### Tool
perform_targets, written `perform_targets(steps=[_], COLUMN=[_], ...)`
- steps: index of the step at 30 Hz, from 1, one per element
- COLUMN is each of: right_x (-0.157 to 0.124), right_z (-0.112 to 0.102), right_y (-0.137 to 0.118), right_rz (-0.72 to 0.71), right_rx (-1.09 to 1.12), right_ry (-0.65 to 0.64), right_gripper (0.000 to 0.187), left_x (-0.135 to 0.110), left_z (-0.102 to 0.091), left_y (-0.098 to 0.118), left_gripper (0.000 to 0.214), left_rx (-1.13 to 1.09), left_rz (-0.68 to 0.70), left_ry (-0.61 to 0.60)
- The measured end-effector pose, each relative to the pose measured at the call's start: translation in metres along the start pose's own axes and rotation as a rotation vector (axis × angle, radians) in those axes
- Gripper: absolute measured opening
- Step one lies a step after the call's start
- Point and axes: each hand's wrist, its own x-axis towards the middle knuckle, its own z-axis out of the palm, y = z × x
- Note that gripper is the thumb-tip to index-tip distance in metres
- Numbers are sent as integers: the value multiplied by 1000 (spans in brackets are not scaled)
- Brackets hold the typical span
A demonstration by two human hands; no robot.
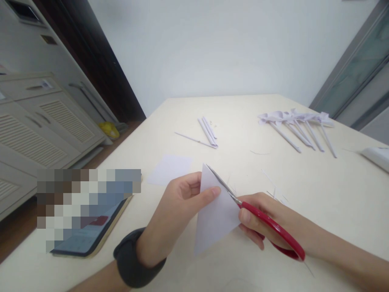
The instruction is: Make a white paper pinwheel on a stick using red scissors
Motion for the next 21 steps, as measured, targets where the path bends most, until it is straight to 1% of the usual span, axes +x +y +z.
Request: perform_targets(steps=[8, 13, 21], right_x=[1, 0, -1], right_z=[1, 0, -1], right_y=[0, -1, -3], right_rz=[16, 26, 77], right_rx=[-9, -31, -29], right_ry=[10, 8, 11], right_gripper=[40, 41, 42], left_x=[0, -1, 0], left_z=[0, 1, 0], left_y=[0, 0, 2], left_gripper=[11, 11, 15], left_rx=[-3, 13, 11], left_rz=[-17, -14, -13], left_ry=[-7, 8, 8])
